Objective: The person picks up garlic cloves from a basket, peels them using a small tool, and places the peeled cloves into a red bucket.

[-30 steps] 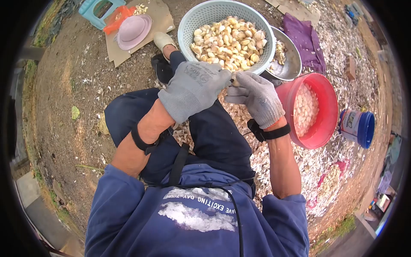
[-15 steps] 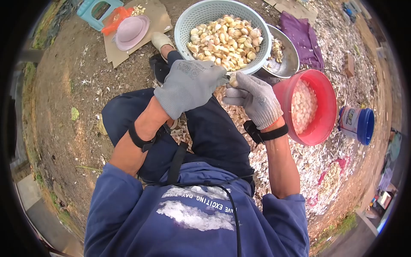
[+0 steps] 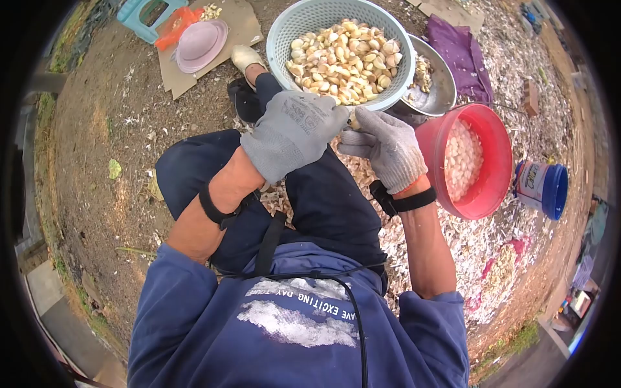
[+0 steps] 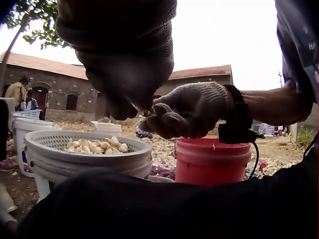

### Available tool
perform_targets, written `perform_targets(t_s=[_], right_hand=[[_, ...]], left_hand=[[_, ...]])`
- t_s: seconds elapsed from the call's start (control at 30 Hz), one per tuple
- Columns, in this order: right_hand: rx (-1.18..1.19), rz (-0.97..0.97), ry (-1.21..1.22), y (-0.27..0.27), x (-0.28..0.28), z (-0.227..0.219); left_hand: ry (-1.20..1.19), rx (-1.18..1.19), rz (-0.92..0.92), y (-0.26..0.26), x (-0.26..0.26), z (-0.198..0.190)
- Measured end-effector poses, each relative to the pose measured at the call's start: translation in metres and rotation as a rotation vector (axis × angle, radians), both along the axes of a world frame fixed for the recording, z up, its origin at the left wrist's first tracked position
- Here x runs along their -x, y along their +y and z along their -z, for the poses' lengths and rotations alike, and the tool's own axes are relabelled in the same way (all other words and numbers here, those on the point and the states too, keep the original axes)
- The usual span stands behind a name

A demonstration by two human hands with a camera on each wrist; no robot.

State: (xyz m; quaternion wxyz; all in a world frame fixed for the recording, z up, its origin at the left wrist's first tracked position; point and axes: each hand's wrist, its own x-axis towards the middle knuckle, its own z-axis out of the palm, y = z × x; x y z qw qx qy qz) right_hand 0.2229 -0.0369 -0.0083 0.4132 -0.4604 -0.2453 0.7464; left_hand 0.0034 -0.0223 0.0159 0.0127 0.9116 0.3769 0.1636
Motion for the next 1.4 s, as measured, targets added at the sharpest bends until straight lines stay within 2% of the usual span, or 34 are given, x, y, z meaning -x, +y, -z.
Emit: perform_targets(t_s=[0.23, 0.37, 0.47, 0.53, 0.6, 0.7, 0.73, 0.8, 0.9, 1.0, 1.23, 1.3, 1.4], right_hand=[[-0.004, 0.011, -0.054, -0.003, -0.003, -0.002], [-0.034, 0.022, -0.078, -0.005, -0.004, -0.005], [-0.005, -0.053, -0.111, -0.009, -0.008, -0.002], [-0.03, -0.042, 0.006, -0.012, -0.007, -0.011], [-0.037, -0.058, -0.021, -0.014, -0.008, -0.012], [-0.081, -0.065, -0.029, -0.019, -0.013, -0.009], [-0.115, -0.055, -0.007, -0.02, -0.015, -0.006], [-0.137, -0.039, 0.002, -0.02, -0.02, -0.002], [-0.151, 0.001, 0.013, -0.022, -0.02, -0.004], [-0.144, 0.028, 0.004, -0.023, -0.017, -0.008], [-0.132, 0.001, 0.008, -0.023, -0.015, -0.007], [-0.132, -0.01, 0.018, -0.023, -0.016, -0.006], [-0.132, -0.022, 0.051, -0.023, -0.014, -0.008]], left_hand=[[-0.049, 0.064, 0.004, 0.003, 0.0, 0.008], [-0.054, 0.085, -0.06, 0.005, -0.001, 0.014], [-0.104, 0.06, -0.092, 0.008, 0.003, 0.014], [-0.128, 0.042, -0.094, 0.012, 0.004, 0.014], [-0.107, 0.067, -0.211, 0.012, 0.001, 0.017], [-0.104, 0.095, -0.275, 0.019, 0.012, 0.016], [-0.104, 0.092, -0.277, 0.019, 0.012, 0.012], [-0.073, 0.35, -0.241, 0.017, 0.009, 0.003], [-0.121, 0.454, -0.179, 0.01, 0.003, -0.002], [-0.238, 0.491, -0.124, 0.003, -0.003, 0.002], [-0.245, 0.399, -0.103, 0.003, -0.004, 0.011], [-0.271, 0.505, -0.086, 0.006, -0.002, 0.01], [-0.352, 0.538, -0.08, 0.009, 0.0, 0.014]])
